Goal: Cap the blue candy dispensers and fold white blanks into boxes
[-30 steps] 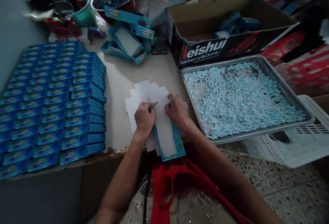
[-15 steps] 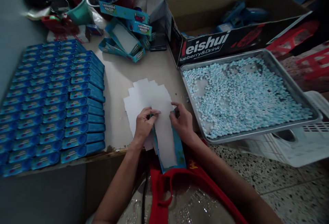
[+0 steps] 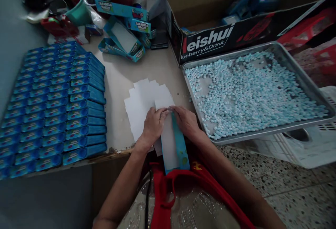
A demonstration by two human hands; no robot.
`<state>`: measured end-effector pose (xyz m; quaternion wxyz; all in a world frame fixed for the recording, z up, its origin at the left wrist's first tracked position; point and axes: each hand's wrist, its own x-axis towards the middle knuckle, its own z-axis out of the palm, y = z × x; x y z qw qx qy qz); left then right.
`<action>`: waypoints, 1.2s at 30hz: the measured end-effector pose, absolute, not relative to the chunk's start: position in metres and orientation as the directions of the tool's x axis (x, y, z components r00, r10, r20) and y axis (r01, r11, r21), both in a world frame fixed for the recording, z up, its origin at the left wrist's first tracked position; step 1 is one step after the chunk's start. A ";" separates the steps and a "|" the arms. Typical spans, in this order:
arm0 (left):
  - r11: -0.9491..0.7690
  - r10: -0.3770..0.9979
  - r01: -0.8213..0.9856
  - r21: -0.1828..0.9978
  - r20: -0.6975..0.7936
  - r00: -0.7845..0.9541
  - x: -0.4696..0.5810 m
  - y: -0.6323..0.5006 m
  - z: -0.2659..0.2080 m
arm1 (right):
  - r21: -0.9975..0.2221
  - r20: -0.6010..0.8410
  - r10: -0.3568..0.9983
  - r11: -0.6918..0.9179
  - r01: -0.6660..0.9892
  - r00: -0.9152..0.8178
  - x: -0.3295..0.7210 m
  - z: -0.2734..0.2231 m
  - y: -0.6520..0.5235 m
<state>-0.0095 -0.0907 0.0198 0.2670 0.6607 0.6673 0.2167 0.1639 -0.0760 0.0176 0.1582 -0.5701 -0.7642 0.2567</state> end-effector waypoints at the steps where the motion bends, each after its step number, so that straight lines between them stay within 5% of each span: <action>1: 0.023 0.999 0.761 0.648 -0.038 0.002 -0.009 -0.093 0.019 | -0.553 -0.072 0.953 0.209 0.807 -0.296 0.163 0.020 -0.076; 7: -0.010 0.975 0.651 0.759 0.153 -0.164 -0.001 -0.107 0.013 | -0.505 -0.060 0.971 0.169 0.847 -0.230 0.150 0.026 -0.085; 11: 0.015 0.897 0.583 0.812 0.247 -0.368 0.000 -0.112 0.010 | -0.637 0.062 0.988 0.147 0.757 -0.139 0.145 0.019 -0.089; 14: -0.012 0.898 0.586 0.810 0.266 -0.350 -0.003 -0.116 0.015 | -0.713 0.095 0.993 0.119 0.691 -0.073 0.146 0.011 -0.091; 24: 0.099 0.978 0.514 0.852 0.012 -0.208 -0.024 -0.117 0.035 | -0.564 -0.083 0.976 0.122 0.817 -0.203 0.151 0.022 -0.090; 30: 0.031 0.996 0.764 0.645 -0.084 0.031 -0.040 -0.095 0.043 | -0.424 -0.233 0.764 0.477 0.770 -0.602 0.169 0.065 -0.067; 36: -0.116 0.964 0.884 0.453 -0.161 0.209 -0.043 -0.078 0.052 | -0.238 -0.327 0.710 0.577 0.781 -0.624 0.143 0.083 -0.033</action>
